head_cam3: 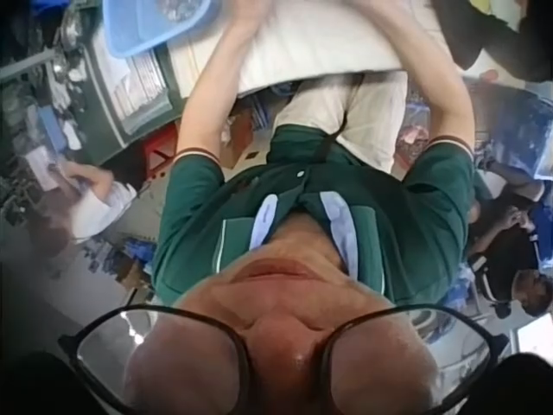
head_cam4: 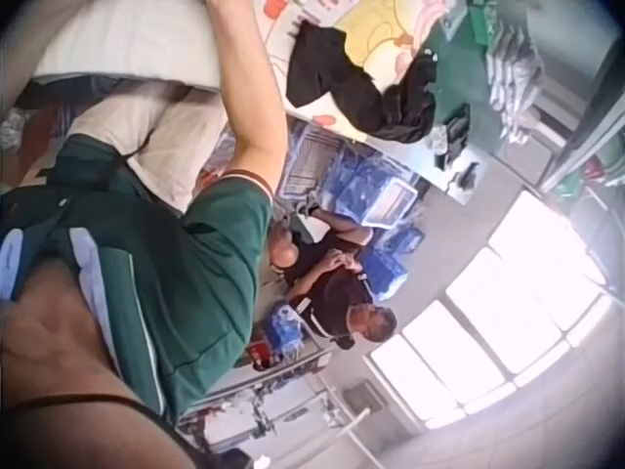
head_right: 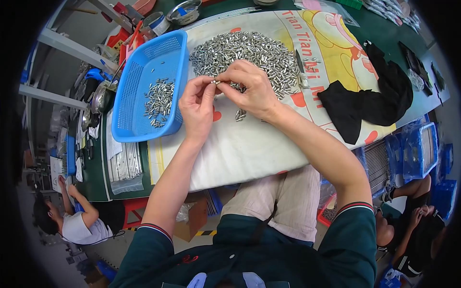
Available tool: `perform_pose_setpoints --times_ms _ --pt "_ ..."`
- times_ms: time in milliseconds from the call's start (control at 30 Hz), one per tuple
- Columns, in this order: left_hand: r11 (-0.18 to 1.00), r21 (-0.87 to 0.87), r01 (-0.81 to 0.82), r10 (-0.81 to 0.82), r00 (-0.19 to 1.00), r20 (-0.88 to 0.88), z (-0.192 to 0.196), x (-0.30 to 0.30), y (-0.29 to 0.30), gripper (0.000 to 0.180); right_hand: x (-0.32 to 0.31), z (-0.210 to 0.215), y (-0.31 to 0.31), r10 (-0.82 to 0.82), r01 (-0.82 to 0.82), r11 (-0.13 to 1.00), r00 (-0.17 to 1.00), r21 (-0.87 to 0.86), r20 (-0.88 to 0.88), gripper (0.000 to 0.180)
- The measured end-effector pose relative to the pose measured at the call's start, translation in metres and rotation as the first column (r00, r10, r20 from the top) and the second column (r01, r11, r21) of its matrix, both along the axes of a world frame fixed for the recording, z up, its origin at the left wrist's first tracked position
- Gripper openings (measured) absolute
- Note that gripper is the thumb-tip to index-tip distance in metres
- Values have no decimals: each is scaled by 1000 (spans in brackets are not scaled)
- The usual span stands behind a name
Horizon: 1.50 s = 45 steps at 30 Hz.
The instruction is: Inspecting and sorting small metal hardware components at a workbench.
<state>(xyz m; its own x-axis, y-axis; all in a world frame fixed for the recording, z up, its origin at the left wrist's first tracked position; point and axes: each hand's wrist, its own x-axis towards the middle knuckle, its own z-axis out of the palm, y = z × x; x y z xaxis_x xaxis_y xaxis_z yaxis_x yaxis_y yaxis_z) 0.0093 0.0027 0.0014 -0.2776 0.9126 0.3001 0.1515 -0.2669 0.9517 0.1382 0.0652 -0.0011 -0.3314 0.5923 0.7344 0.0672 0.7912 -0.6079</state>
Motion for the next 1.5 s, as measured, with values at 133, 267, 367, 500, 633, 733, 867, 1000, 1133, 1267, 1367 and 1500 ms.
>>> perform_pose_setpoints --times_ms 133,267,367,500,633,733,867,1000,1133,1267,1367,1500 --pt "980 198 -35 45 998 -46 -1 4 1 12 -1 1 -2 -11 12 999 1000 43 -21 14" --pt "973 224 -49 67 995 -72 -2 3 -2 15 -1 3 -6 -6 7 1000 999 23 -49 14" --pt "973 221 -63 80 994 -68 -2 3 -2 16 -1 4 -7 -6 7 1000 998 15 -63 14" --pt "984 171 -59 67 997 -44 0 4 -5 16 -2 3 -8 -13 13 1000 998 4 -65 14" --pt "986 149 -70 72 997 -5 4 6 -6 16 0 5 -9 -19 18 1000 998 -7 -55 14" --pt "993 102 -54 50 998 40 4 7 -5 16 -1 5 -8 -19 19 1000 998 -1 -56 10" --pt "995 -96 35 -13 976 216 5 7 -3 15 2 4 -7 -4 16 976 999 -219 53 7" --pt "971 -225 74 -25 976 216 8 2 -5 15 4 7 -7 41 37 867 989 -497 145 16" --pt "940 -303 155 -52 945 323 1 0 -1 16 9 10 -2 99 34 830 973 -557 208 18" --pt "936 -297 188 -37 894 447 -5 -1 3 18 11 11 -1 145 16 790 966 -613 213 19" --pt "945 -253 209 -70 881 469 -4 -1 4 18 11 10 -1 157 -19 772 974 -636 162 20" --pt "916 -340 212 -83 930 357 2 -2 0 20 12 8 0 165 -24 800 969 -600 182 16"
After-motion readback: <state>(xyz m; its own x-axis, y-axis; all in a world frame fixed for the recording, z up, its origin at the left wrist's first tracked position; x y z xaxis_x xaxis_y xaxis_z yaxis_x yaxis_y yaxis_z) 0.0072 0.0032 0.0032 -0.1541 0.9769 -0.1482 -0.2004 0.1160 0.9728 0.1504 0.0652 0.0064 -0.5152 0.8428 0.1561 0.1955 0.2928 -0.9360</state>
